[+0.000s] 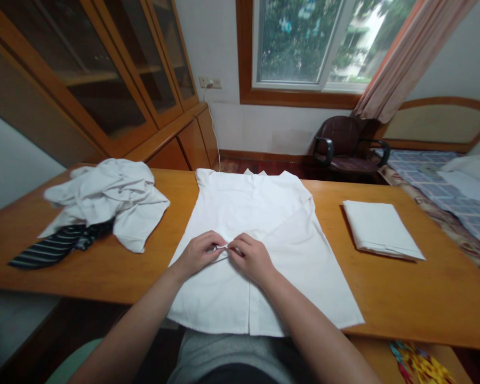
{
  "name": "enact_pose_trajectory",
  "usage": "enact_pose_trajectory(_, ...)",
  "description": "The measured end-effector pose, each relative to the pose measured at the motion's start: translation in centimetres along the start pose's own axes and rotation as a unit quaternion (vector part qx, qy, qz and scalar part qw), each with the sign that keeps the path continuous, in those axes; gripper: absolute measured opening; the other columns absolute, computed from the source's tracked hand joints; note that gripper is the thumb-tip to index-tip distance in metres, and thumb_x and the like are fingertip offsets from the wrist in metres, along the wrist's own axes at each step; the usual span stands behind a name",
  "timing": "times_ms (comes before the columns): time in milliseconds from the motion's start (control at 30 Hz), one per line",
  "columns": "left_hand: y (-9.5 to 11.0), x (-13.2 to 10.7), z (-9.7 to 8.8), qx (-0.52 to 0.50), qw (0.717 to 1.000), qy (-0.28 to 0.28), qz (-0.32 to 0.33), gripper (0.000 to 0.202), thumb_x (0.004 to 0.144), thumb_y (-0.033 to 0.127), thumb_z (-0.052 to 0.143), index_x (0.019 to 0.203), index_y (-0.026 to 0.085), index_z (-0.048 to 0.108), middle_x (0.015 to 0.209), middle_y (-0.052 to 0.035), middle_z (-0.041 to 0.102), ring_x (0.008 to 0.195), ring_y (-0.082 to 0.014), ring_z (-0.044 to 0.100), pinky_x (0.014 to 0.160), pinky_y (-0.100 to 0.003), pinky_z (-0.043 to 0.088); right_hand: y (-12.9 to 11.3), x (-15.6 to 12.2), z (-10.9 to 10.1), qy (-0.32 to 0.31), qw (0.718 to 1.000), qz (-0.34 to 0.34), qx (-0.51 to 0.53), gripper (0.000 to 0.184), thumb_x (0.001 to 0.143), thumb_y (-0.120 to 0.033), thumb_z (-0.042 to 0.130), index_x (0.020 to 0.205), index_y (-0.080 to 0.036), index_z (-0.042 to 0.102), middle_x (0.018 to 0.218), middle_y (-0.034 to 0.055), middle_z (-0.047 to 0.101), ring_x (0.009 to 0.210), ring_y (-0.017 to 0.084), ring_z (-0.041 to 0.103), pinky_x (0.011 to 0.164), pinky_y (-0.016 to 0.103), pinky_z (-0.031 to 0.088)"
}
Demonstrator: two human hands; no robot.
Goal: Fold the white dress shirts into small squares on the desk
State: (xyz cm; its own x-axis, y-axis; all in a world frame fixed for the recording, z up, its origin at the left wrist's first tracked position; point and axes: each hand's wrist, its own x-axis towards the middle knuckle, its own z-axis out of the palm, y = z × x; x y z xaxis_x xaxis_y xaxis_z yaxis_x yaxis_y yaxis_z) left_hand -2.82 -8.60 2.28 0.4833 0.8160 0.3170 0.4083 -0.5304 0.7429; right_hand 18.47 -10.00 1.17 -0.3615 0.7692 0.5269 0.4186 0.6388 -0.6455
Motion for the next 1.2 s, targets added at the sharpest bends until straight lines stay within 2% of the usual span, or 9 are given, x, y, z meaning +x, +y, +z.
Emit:
enact_pose_trajectory(167,-0.02,0.02,-0.08,0.040,0.999,0.015,0.027,0.012,0.094,0.030,0.060,0.090,0.021,0.067,0.087,-0.0044,0.068,0.083,-0.0167,0.061,0.077,-0.029,0.048,0.06,-0.07,0.06,0.003,1.000,0.008,0.008,0.011,0.095,-0.028,0.060,0.094,-0.022,0.070,0.087,0.0045,0.068,0.070,0.013,0.061,0.063,0.025,0.049)
enact_pose_trajectory(367,-0.35,0.01,-0.23,0.057,0.997,0.035,0.048,0.011,0.094,0.030,0.060,0.090,0.021,0.067,0.087,-0.0054,0.069,0.085,-0.0188,0.059,0.079,-0.033,0.046,-0.24,0.14,-0.32,-0.017,0.999,0.014,0.030,0.015,0.097,-0.028,0.058,0.095,-0.021,0.071,0.085,0.0051,0.071,0.072,0.015,0.064,0.067,0.027,0.050)
enact_pose_trajectory(533,-0.37,0.07,-0.37,0.071,0.996,0.021,0.057,0.013,0.095,0.032,0.059,0.093,0.022,0.068,0.091,-0.0063,0.072,0.088,-0.0198,0.060,0.083,-0.036,0.046,0.27,-0.07,-0.05,0.001,0.998,0.068,0.009,0.012,0.095,-0.026,0.060,0.096,-0.023,0.071,0.079,0.0015,0.072,0.065,0.014,0.063,0.064,0.025,0.049)
enact_pose_trajectory(700,-0.10,0.16,-0.43,0.082,0.994,0.014,0.071,0.013,0.095,0.030,0.059,0.094,0.023,0.069,0.091,-0.0055,0.073,0.088,-0.0203,0.061,0.084,-0.037,0.046,0.59,-0.18,0.23,-0.005,1.000,0.014,-0.028,0.014,0.095,-0.024,0.060,0.099,-0.023,0.073,0.075,0.0019,0.069,0.067,0.014,0.063,0.065,0.025,0.047)
enact_pose_trajectory(933,-0.24,0.02,-0.45,0.059,0.995,0.019,0.085,0.010,0.093,0.027,0.063,0.098,0.025,0.071,0.092,-0.0040,0.074,0.090,-0.0199,0.060,0.086,-0.036,0.045,0.66,-0.25,0.08,0.006,0.999,-0.024,-0.047,0.018,0.097,-0.024,0.058,0.106,-0.024,0.073,0.087,0.0053,0.070,0.075,0.015,0.065,0.068,0.025,0.051)
enact_pose_trajectory(1200,0.15,0.10,-0.62,0.061,0.994,0.012,0.092,0.008,0.094,0.024,0.060,0.097,0.023,0.068,0.090,-0.0040,0.072,0.089,-0.0198,0.059,0.085,-0.036,0.045,0.50,-0.44,-0.08,0.010,0.987,-0.087,-0.133,0.019,0.099,-0.024,0.055,0.107,-0.022,0.072,0.084,0.0048,0.072,0.070,0.015,0.063,0.061,0.026,0.045)
